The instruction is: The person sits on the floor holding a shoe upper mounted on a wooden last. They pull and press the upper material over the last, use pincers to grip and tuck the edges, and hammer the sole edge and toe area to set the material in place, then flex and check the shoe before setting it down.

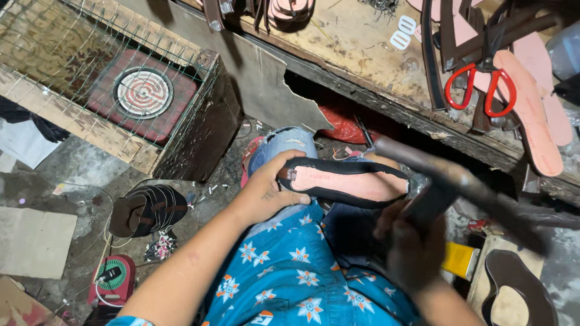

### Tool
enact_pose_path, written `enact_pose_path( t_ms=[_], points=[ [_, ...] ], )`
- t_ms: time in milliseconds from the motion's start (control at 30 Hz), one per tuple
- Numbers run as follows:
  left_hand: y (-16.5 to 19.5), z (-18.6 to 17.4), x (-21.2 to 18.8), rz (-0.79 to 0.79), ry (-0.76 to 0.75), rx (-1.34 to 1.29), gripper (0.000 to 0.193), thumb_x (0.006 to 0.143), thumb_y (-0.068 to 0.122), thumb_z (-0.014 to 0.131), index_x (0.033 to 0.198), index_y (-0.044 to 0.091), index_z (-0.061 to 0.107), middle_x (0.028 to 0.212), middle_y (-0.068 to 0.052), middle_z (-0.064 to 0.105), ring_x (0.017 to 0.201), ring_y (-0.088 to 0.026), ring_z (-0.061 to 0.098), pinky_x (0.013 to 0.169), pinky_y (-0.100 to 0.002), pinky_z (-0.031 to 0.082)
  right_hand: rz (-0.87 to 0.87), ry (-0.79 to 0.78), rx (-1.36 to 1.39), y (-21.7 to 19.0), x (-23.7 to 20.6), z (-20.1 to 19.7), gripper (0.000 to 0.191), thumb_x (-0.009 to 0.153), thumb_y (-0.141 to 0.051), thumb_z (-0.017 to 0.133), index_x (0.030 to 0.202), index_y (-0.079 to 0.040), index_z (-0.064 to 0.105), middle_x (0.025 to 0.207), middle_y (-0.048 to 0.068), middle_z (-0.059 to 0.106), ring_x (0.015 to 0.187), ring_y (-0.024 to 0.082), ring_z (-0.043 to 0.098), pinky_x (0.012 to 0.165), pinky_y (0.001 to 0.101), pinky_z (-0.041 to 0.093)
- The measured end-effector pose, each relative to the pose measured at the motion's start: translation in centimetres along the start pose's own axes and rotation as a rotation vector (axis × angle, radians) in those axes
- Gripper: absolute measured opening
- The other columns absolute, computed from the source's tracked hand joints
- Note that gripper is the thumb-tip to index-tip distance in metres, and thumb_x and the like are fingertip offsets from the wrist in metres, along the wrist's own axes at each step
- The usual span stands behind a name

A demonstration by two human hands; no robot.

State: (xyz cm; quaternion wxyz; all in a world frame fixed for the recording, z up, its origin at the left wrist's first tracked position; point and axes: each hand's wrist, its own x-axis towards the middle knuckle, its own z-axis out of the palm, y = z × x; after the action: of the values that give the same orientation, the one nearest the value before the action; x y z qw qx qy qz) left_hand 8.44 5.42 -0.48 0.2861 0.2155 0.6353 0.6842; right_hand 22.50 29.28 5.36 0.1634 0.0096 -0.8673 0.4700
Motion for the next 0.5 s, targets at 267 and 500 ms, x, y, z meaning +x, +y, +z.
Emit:
enact_pose_path(
  t_ms=[267, 500],
  points=[
    [0.0, -0.3, -0.4, 0.081, 0.023, 0.120, 0.077, 0.074, 0.007, 0.089, 0.141, 0.006, 0.051, 0.127, -0.004, 0.063, 0.119, -0.012, 0.059, 0.102, -0.028, 0.049, 0.675, -0.208, -0.060, 0.8, -1.9, -1.5, 0.039, 0.088, -0.041, 0.059, 0.104, -0.006, 0.066, 0.079, 0.018, 0.070, 0.070, 0.040, 0.073, 0.068, 0.0454, 0.057],
    [-0.3, -0.4, -0.4, 0.151, 0.014, 0.176, 0.076, 0.076, 0.007, 0.090, 0.142, 0.004, 0.052, 0.131, -0.008, 0.063, 0.122, -0.017, 0.059, 0.106, -0.031, 0.047, 0.349, -0.435, -0.348, 1.1, -0.2, 0.2, 0.042, 0.098, -0.041, 0.061, 0.119, -0.004, 0.061, 0.091, 0.020, 0.071, 0.086, 0.037, 0.068, 0.072, 0.0430, 0.052]
  ],
)
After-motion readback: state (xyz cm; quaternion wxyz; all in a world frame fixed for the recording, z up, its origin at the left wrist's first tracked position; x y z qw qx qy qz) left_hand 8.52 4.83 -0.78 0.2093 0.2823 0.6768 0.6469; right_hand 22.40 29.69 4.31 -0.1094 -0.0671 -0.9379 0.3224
